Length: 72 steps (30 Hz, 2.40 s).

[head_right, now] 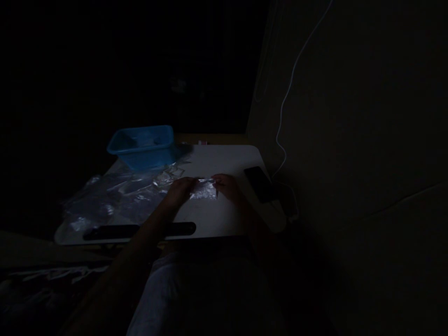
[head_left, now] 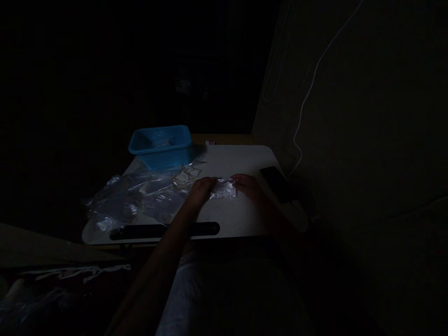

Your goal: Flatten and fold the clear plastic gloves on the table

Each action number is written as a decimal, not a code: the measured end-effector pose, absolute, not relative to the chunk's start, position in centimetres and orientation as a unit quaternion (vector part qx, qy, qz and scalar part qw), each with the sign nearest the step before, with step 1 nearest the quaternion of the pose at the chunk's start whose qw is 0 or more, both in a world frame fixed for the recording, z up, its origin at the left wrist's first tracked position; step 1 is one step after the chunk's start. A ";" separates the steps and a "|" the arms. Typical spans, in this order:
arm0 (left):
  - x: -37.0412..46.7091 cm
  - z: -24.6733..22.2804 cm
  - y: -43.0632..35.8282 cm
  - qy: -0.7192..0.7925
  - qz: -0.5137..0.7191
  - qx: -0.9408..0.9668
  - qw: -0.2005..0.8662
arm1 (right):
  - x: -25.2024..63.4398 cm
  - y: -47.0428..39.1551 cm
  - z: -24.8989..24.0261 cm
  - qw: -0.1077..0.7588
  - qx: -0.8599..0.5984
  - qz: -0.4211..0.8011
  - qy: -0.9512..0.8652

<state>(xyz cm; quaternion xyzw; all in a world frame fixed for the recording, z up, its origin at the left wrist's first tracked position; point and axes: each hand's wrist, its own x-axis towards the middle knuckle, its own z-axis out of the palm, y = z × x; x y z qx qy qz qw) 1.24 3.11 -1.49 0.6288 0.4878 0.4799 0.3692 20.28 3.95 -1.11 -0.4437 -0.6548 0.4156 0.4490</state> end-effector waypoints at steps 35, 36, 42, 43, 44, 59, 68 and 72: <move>1.5 -0.1 1.6 0.555 0.426 0.711 0.068 | 18.0 0.1 -0.1 0.089 -0.526 -0.063 -0.843; 1.6 0.1 1.3 0.541 0.412 0.732 0.049 | 18.0 0.0 -0.1 0.090 -0.527 -0.060 -0.843; 2.7 0.7 0.4 0.449 0.196 0.871 0.026 | 18.1 0.1 0.0 0.094 -0.526 -0.053 -0.843; 2.8 0.6 0.4 0.452 0.176 0.874 0.028 | 18.1 0.1 0.0 0.094 -0.526 -0.049 -0.844; 2.9 0.5 0.4 0.453 0.162 0.876 0.030 | 18.1 0.2 -0.1 0.093 -0.527 -0.046 -0.843; 3.4 0.3 0.7 0.516 0.082 0.852 0.030 | 18.0 0.0 0.0 0.102 -0.527 -0.049 -0.842; 4.0 0.7 0.0 0.573 0.109 0.811 0.038 | 17.9 0.1 0.0 0.101 -0.530 -0.057 -0.840; 4.0 0.8 -0.2 0.596 0.113 0.793 0.053 | 17.9 0.1 0.1 0.094 -0.531 -0.047 -0.841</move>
